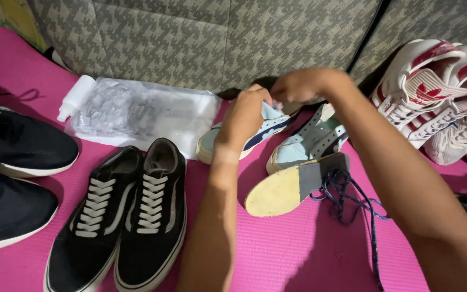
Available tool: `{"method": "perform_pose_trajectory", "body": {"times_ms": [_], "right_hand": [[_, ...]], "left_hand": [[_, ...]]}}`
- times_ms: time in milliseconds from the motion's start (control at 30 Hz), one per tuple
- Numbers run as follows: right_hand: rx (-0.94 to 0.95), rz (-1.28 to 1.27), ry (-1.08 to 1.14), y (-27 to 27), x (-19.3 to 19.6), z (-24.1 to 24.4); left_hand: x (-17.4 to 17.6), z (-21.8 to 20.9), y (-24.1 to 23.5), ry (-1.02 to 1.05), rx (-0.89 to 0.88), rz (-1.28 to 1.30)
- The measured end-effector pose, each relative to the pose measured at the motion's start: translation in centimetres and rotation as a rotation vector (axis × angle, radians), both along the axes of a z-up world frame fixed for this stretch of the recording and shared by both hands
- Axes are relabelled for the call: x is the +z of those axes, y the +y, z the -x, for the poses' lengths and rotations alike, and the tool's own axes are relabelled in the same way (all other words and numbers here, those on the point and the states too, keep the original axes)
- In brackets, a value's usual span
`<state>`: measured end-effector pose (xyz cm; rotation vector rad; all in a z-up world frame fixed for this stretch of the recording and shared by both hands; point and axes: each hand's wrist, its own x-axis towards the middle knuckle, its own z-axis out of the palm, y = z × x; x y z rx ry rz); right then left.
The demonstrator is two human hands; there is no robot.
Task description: The person removes a blue shoelace from a light blue sneaker and places it on the floor. They then insert a beige insole into the shoe. Finally, they thread the blue shoelace through the eyelets of the sneaker.
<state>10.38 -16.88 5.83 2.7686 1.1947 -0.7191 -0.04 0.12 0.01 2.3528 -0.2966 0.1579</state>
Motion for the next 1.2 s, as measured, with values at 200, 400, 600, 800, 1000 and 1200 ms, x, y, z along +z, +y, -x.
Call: {"method": "perform_pose_trajectory", "body": {"times_ms": [200, 400, 600, 800, 1000, 1200], "right_hand": [[-0.323, -0.104, 0.272, -1.4, 5.0, 0.8], [-0.427, 0.278, -0.095, -3.6, 3.2, 0.5], [-0.272, 0.231, -0.176, -4.7, 1.5, -2.1], [-0.061, -0.091, 0.051, -1.9, 0.2, -1.4], [-0.244, -0.325, 0.326, -0.7, 1.2, 0.0], [-0.205, 0.033, -0.045, -2.3, 0.8, 0.1]], "left_hand": [[-0.8, 0.7, 0.3, -0.293, 0.000, 0.126], [-0.6, 0.9, 0.1, -0.243, 0.016, 0.126], [0.0, 0.3, 0.6, -0.036, -0.022, 0.010], [0.0, 0.0, 0.6, -0.017, -0.030, 0.013], [0.3, 0.5, 0.8, -0.026, -0.035, 0.024], [-0.1, -0.1, 0.6, -0.047, -0.027, 0.003]]}}
